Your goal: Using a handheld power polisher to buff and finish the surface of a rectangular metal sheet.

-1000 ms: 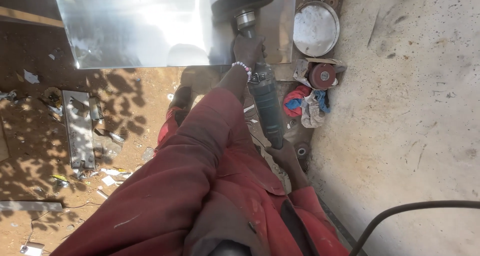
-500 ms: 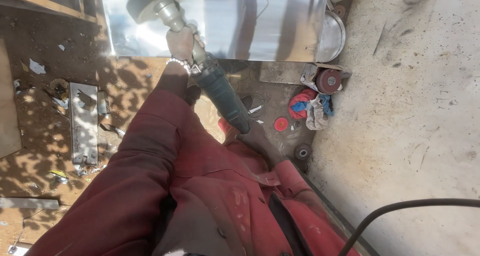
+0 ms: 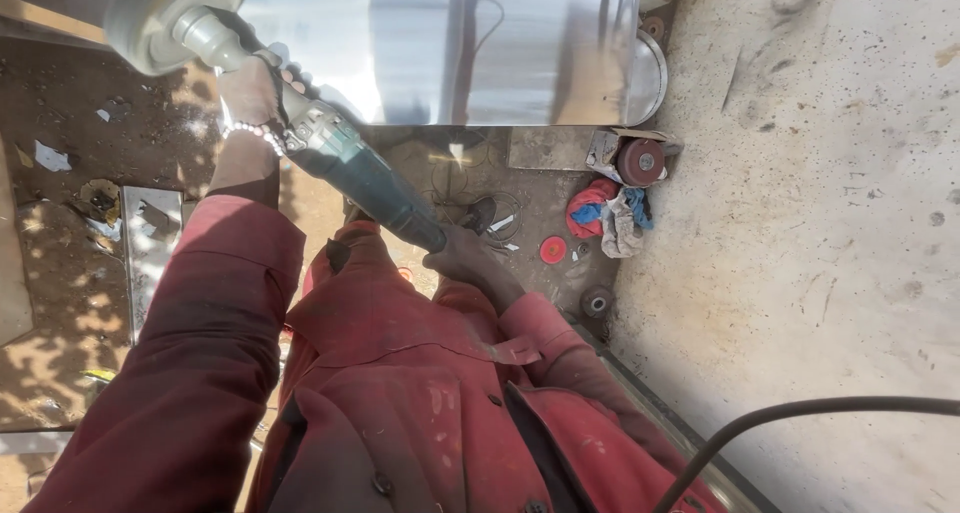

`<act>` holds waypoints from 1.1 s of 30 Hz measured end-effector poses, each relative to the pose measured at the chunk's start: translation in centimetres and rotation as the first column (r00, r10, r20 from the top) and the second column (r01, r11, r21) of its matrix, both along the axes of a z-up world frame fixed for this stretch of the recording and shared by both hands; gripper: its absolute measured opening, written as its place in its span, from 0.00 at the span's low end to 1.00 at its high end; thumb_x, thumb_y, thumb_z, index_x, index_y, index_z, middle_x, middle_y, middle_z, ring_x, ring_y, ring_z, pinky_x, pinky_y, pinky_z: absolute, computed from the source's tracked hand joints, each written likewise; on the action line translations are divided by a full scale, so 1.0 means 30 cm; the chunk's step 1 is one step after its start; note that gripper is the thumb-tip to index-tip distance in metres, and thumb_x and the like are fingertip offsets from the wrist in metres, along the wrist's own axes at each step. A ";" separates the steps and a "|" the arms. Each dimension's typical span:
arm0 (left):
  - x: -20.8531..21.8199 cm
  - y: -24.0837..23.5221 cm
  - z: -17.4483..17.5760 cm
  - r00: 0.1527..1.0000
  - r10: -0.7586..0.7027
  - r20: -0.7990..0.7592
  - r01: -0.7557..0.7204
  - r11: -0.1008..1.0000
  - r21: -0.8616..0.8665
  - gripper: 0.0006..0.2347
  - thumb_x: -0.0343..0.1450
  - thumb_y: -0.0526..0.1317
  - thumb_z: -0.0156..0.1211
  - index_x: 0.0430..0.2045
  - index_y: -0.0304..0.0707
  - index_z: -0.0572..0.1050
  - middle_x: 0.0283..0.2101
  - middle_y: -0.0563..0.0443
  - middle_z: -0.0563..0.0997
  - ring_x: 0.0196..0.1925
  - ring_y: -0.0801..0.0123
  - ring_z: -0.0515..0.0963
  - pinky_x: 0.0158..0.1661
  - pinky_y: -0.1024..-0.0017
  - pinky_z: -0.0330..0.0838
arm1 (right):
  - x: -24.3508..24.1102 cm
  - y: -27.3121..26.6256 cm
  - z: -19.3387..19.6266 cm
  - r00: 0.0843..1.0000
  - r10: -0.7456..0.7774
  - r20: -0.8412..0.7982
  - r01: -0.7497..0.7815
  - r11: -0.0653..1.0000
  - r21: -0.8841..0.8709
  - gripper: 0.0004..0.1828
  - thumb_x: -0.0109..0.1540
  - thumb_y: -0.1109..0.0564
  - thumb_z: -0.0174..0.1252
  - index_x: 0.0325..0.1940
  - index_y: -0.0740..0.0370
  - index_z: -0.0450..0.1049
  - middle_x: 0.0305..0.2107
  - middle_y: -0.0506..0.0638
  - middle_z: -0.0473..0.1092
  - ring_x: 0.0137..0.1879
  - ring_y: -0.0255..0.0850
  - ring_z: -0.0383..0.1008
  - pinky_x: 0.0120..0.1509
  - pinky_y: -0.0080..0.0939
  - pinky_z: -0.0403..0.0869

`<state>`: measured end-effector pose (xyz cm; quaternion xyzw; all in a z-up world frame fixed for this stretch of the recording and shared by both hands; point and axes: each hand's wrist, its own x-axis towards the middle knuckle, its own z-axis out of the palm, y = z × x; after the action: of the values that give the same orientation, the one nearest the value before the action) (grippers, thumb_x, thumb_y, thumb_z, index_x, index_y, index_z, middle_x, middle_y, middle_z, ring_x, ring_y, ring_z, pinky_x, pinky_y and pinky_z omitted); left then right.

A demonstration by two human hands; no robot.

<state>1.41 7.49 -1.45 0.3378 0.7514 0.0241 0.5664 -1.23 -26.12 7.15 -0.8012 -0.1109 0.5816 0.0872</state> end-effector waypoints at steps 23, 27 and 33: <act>0.825 -1.413 -0.164 0.645 -0.415 0.642 0.486 0.871 0.074 0.15 0.57 0.36 0.68 0.31 0.22 0.75 0.17 0.37 0.77 0.19 0.54 0.83 0.21 0.59 0.79 | 0.046 -1.109 -0.081 0.549 -0.834 0.057 0.806 0.547 0.225 0.19 0.52 0.53 0.76 0.26 0.64 0.72 0.13 0.55 0.66 0.18 0.45 0.73 0.24 0.46 0.71; 0.831 -1.404 0.016 0.638 -0.635 0.436 0.673 0.735 0.085 0.20 0.55 0.43 0.61 0.38 0.29 0.74 0.28 0.44 0.81 0.35 0.57 0.85 0.37 0.59 0.79 | 0.087 -1.065 -0.004 0.559 -0.824 0.096 0.809 0.567 0.155 0.16 0.53 0.55 0.71 0.26 0.61 0.69 0.15 0.52 0.66 0.20 0.41 0.70 0.25 0.44 0.69; 0.680 -1.198 0.177 0.800 -0.375 0.469 0.464 0.881 -0.087 0.15 0.59 0.36 0.58 0.37 0.31 0.68 0.23 0.44 0.79 0.17 0.64 0.77 0.21 0.68 0.74 | 0.094 -0.944 0.019 0.735 -0.663 0.146 0.664 0.746 0.048 0.15 0.49 0.48 0.65 0.28 0.56 0.68 0.20 0.45 0.65 0.29 0.35 0.62 0.33 0.42 0.64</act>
<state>21.80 -28.46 3.84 0.4243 0.5085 -0.1017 0.7424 1.60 -54.44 7.72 -0.8307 0.1774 0.4493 0.2767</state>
